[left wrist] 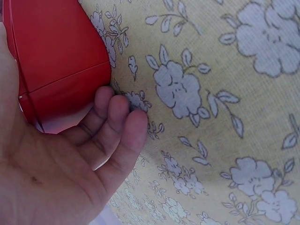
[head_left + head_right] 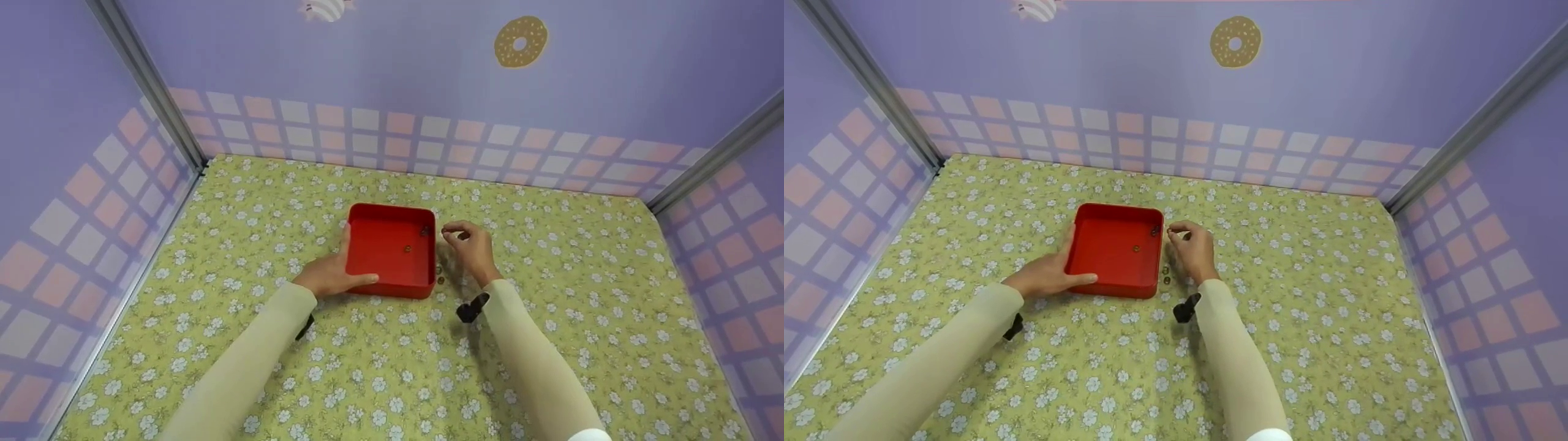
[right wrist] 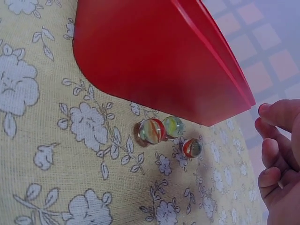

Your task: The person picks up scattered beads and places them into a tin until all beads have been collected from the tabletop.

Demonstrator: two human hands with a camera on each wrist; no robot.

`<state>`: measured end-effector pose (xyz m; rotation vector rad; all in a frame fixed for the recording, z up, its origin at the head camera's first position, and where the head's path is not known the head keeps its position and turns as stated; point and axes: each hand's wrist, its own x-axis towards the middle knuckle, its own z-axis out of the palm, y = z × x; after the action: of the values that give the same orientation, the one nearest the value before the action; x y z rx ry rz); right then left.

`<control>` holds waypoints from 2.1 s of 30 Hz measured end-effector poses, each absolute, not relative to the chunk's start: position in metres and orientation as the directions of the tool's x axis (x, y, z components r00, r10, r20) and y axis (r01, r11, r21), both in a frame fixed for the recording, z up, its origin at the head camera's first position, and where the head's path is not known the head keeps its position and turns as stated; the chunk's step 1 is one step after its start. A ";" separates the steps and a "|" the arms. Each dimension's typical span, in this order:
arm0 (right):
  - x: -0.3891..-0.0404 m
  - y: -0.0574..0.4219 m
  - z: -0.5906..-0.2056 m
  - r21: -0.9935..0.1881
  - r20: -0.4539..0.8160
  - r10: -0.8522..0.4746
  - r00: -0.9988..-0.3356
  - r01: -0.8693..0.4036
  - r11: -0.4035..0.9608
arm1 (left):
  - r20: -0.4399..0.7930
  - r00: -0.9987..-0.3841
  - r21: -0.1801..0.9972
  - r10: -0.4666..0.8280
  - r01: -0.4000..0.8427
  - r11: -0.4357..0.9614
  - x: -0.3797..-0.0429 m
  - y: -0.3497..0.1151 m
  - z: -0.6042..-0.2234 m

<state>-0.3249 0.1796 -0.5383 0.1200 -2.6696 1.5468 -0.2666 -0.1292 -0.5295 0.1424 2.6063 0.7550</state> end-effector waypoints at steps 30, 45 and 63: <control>-0.321 0.167 -0.524 -0.802 0.146 -0.179 -0.973 -0.222 0.554 | -0.367 -0.906 0.532 0.212 -0.017 0.847 -0.265 -0.130 -0.529; -0.317 0.155 -0.523 -0.686 0.115 -0.273 -0.955 -0.275 0.673 | -0.371 -0.902 0.525 0.220 -0.009 0.851 -0.265 -0.129 -0.529; -0.318 0.146 -0.526 -0.613 0.185 -0.240 -0.953 -0.303 0.730 | -0.361 -0.905 0.537 0.223 -0.006 0.843 -0.267 -0.130 -0.530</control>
<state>-0.3177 0.1464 -0.5260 0.4460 -2.8350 1.0298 -0.2665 -0.1304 -0.5298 0.1607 2.6056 0.7616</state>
